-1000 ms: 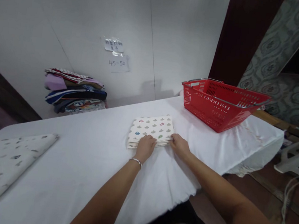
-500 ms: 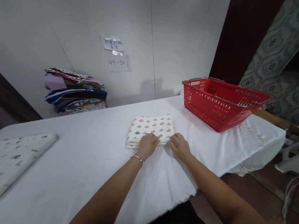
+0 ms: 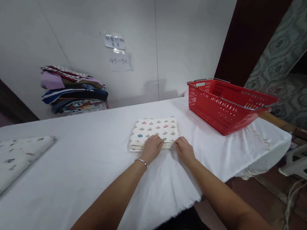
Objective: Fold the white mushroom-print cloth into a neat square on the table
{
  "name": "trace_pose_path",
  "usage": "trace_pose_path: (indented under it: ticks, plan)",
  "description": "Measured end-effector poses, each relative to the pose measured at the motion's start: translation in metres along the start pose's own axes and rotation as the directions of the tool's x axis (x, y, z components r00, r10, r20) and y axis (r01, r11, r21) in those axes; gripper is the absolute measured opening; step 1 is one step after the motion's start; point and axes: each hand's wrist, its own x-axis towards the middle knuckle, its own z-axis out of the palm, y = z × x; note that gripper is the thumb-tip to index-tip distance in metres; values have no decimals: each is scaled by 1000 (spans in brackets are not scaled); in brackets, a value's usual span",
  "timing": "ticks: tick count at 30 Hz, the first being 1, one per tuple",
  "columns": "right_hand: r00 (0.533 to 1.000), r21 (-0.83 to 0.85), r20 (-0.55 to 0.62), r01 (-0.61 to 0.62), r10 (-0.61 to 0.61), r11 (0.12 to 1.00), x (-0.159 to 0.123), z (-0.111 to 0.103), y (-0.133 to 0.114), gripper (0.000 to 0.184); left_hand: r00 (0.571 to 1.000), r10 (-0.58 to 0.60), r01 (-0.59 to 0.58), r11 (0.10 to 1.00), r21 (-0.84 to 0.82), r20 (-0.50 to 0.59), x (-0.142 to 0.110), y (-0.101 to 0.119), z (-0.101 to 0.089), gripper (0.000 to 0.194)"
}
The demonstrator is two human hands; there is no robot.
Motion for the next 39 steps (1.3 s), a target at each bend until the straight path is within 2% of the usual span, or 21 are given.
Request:
trace_pose_path:
  ticks: [6, 12, 15, 25, 28, 32, 36, 39]
  plan:
    - [999, -29, -25, 45, -45, 999, -2, 0, 2, 18, 997, 71, -71, 992, 103, 7, -6, -1, 4, 20]
    - [997, -81, 26, 79, -77, 994, -3, -3, -1, 16, 989, 137, -145, 959, 243, 50, -11, -2, 7, 18]
    - [995, -98, 37, 96, -93, 991, -4, -2, -2, 14, 987, 154, -163, 954, 252, 54, -11, -3, 8, 17]
    - [993, -167, 52, 109, -102, 980, -5, 2, 1, 28, 990, 133, -140, 963, 230, 45, -15, -10, 8, 19]
    - [993, -159, 47, 111, -105, 981, -6, 3, 3, 29, 994, 93, -102, 964, 247, 51, -21, -19, -2, 24]
    - [993, -155, 48, 110, -104, 982, -8, 5, 6, 30, 1000, -16, 10, 969, 248, 23, -34, -43, -26, 26]
    - [995, -139, 42, 98, -93, 985, -8, 4, 6, 30, 990, -136, 142, 975, 174, -46, -49, -70, -52, 23]
    - [995, -134, 35, 100, -96, 986, -8, 3, 4, 30, 985, -174, 175, 979, 109, -16, -57, -81, -64, 21]
